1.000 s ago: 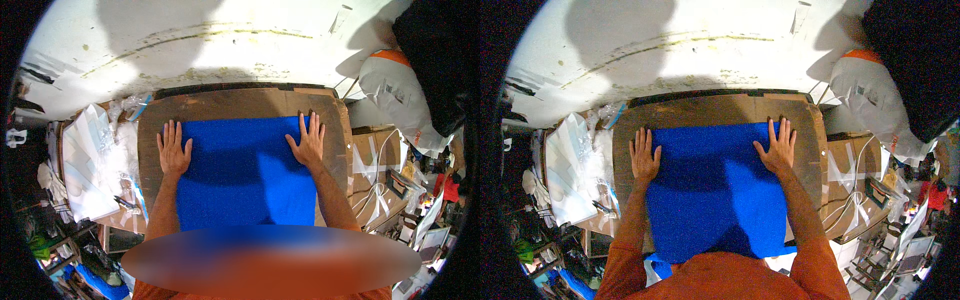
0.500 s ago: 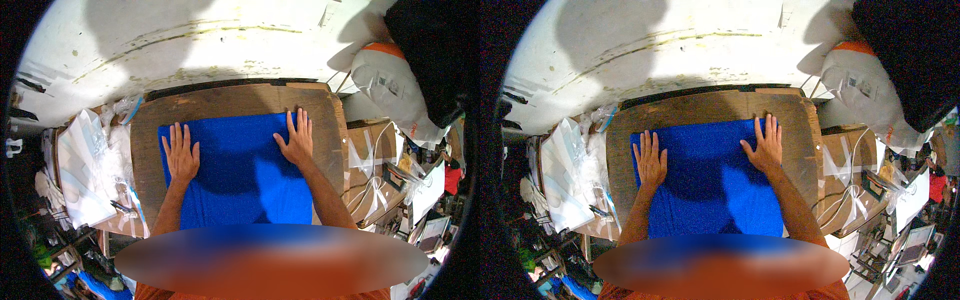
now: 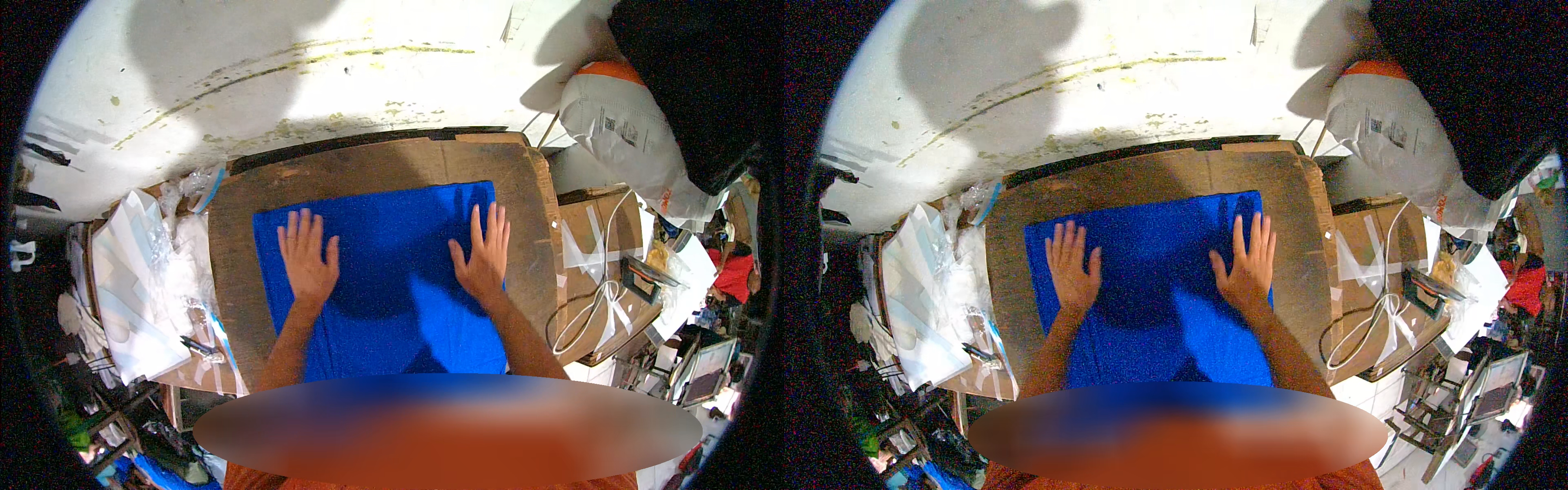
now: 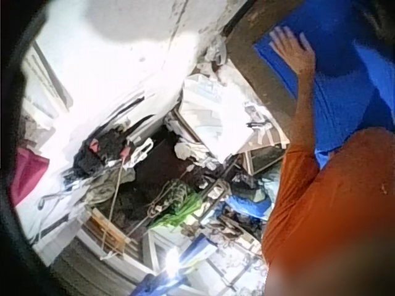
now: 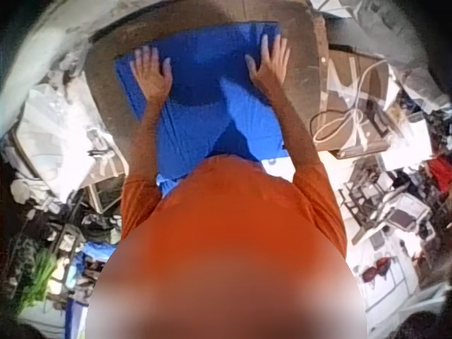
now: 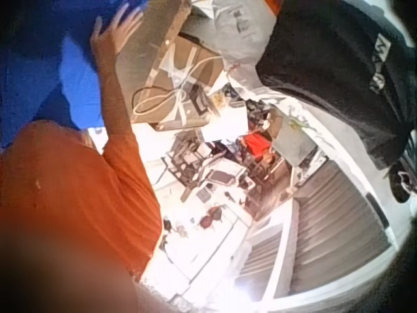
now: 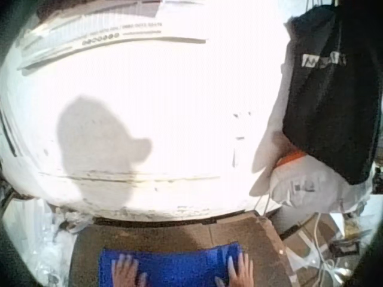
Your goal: The person irons a blue t-shirt on a wooden workbench. They place a transfer sheet on the shirt, press it with an iron, peel off the backing, and then iron the shirt again. Finally, they fold the shirt and place it on a pile.
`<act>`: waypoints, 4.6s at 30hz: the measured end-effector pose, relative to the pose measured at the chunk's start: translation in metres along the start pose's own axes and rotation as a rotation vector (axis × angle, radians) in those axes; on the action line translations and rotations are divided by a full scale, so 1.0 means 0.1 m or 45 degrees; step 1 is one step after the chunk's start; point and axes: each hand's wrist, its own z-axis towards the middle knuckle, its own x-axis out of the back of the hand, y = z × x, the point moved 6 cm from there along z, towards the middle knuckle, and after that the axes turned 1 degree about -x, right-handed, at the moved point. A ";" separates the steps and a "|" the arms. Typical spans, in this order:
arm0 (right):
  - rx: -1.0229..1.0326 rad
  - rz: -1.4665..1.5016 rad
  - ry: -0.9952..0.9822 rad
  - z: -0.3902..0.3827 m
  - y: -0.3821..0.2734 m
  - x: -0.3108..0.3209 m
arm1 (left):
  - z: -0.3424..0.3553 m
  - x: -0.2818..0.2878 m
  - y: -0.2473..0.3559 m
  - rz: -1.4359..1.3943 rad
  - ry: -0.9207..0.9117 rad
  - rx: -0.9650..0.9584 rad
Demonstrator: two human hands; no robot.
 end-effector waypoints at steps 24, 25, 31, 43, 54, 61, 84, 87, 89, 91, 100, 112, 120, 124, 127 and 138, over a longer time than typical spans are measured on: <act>-0.135 0.029 -0.190 -1.03 -0.14 0.01 | 0.85 -1.00 1.06 -0.419 -0.068 -0.045; -0.130 0.048 -0.164 -1.04 -0.14 0.02 | 0.88 -0.91 1.02 -0.476 0.131 -0.069; -0.123 0.187 -0.058 -1.04 -0.13 0.10 | 0.71 -0.52 0.06 -0.421 0.270 0.312; -1.352 -0.056 1.533 -2.37 3.84 1.66 | -2.16 0.97 -0.42 0.101 0.029 0.553; -0.746 0.291 0.777 -1.36 4.45 2.96 | -2.81 1.07 0.44 0.114 0.175 0.472; 0.145 0.300 -0.254 -0.59 1.96 3.06 | -2.82 1.09 0.74 0.049 0.087 0.503; 0.829 -0.015 -0.398 0.83 -0.49 0.23 | -2.73 0.80 0.66 0.170 -0.310 0.497; 0.817 0.001 -0.385 1.01 -0.49 0.15 | -2.72 0.80 0.66 0.170 -0.321 0.506; 0.768 -0.001 -0.377 1.11 -0.47 0.12 | -2.72 0.80 0.66 0.168 -0.303 0.501; 0.700 -0.043 -0.393 1.20 -0.46 0.10 | -2.73 0.79 0.67 0.168 -0.315 0.501; 0.410 -0.075 -0.383 1.51 -0.44 0.03 | -2.75 0.80 0.64 0.137 -0.293 0.493; 0.730 0.197 -0.629 0.97 -1.39 0.21 | -2.70 1.05 0.24 0.190 -0.151 0.456; 0.935 0.064 -0.494 0.80 -1.89 -0.17 | -2.67 1.04 0.13 0.096 -0.238 0.523; 0.846 -0.041 -0.447 1.09 -1.93 -0.27 | -2.68 1.03 0.11 0.086 -0.248 0.551; 0.798 -0.066 -0.407 1.27 -1.95 -0.33 | -2.68 1.03 0.09 0.097 -0.241 0.559; 0.611 0.030 -0.400 1.42 -2.07 -0.20 | -2.70 1.04 0.09 0.116 -0.190 0.557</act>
